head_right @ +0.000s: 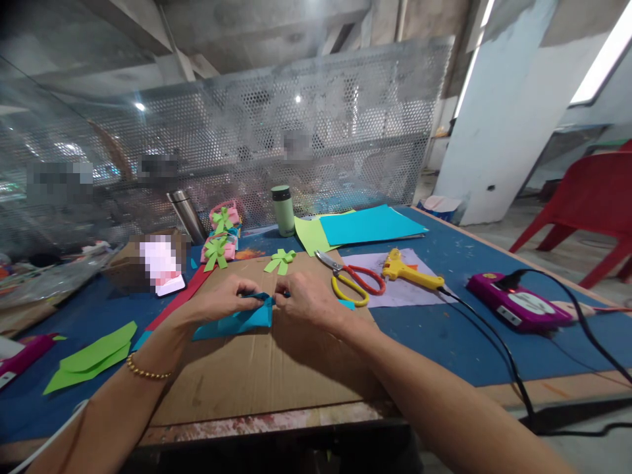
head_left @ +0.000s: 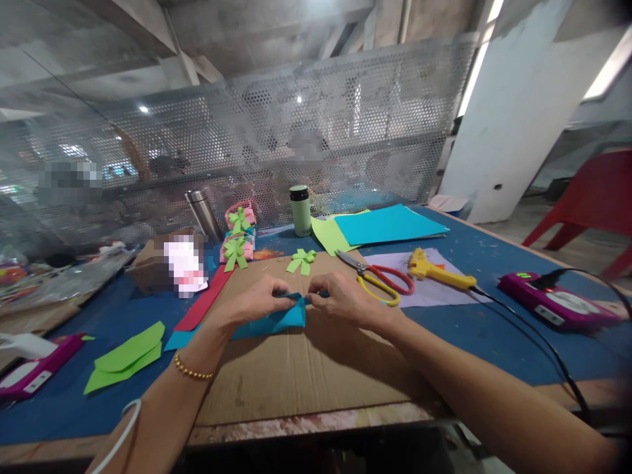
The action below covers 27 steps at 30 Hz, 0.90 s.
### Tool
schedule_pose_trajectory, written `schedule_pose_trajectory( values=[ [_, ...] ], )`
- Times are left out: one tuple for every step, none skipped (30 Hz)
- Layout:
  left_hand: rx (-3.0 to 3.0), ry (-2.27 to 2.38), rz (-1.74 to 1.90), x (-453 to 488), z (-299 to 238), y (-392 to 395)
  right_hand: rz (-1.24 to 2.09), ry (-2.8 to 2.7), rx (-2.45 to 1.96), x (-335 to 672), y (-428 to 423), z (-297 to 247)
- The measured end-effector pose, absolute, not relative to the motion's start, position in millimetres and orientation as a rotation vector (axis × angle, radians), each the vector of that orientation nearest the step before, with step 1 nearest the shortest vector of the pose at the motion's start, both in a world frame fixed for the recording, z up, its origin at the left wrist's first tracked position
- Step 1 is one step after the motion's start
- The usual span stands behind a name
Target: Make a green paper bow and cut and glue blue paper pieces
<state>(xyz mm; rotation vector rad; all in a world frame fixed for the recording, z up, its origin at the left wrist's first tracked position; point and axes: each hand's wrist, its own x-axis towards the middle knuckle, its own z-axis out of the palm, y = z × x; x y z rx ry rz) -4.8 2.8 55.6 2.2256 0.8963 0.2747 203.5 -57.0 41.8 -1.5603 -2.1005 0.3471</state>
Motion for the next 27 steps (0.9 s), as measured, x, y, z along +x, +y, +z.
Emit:
schedule_pose_trajectory(
  values=[
    [2.234,0.894,0.27,-5,57,2,0.348,-2.102,-1.559,203,-57,42],
    [2.236,0.894,0.269,-5,57,2,0.347,-2.103,-1.561,203,-58,42],
    [2.23,0.895,0.267,-5,58,2,0.343,-2.106,-1.564,203,-58,42],
    [2.217,0.904,0.269,-5,58,2,0.334,-2.11,-1.565,203,-59,43],
    [2.202,0.918,0.276,-5,58,2,0.32,-2.118,-1.562,203,-59,43],
    [2.187,0.938,0.287,-5,58,2,0.299,-2.128,-1.561,203,-60,44],
    [2.172,0.96,0.304,-5,58,2,0.272,-2.139,-1.559,203,-61,45],
    [2.158,0.977,0.323,-5,59,1,0.245,-2.15,-1.557,204,-61,46],
    [2.148,0.988,0.341,-5,59,1,0.222,-2.159,-1.553,204,-61,47],
    [2.141,0.991,0.353,-5,59,1,0.206,-2.166,-1.551,204,-61,48],
    [2.138,0.99,0.358,-5,60,1,0.195,-2.168,-1.552,204,-61,49],
    [2.137,0.988,0.357,-6,60,1,0.192,-2.171,-1.551,204,-61,49],
    [2.141,0.988,0.35,-6,59,1,0.193,-2.173,-1.55,204,-60,49],
    [2.144,0.987,0.339,-6,59,1,0.194,-2.172,-1.55,204,-60,49],
    [2.142,0.988,0.331,-7,58,2,0.192,-2.167,-1.55,204,-60,48],
    [2.132,0.987,0.327,-7,58,2,0.194,-2.161,-1.551,204,-59,47],
    [2.118,0.984,0.327,-7,57,3,0.196,-2.155,-1.552,204,-59,46],
    [2.102,0.979,0.329,-8,57,3,0.198,-2.152,-1.551,204,-59,45],
    [2.089,0.973,0.332,-8,57,3,0.195,-2.152,-1.55,204,-58,44],
    [2.082,0.967,0.331,-7,58,2,0.191,-2.155,-1.544,204,-58,43],
    [2.079,0.962,0.328,-7,58,2,0.188,-2.156,-1.536,204,-57,42],
    [2.078,0.96,0.326,-7,59,1,0.186,-2.156,-1.526,205,-57,41],
    [2.079,0.962,0.326,-6,59,1,0.186,-2.153,-1.518,205,-57,40],
    [2.08,0.969,0.33,-5,59,0,0.189,-2.147,-1.515,205,-56,40],
    [2.082,0.976,0.335,-5,60,0,0.192,-2.139,-1.514,205,-56,39],
    [2.084,0.984,0.342,-4,60,-1,0.193,-2.133,-1.513,205,-56,38],
    [2.086,0.989,0.346,-4,59,-1,0.191,-2.128,-1.51,204,-56,38]
  ],
)
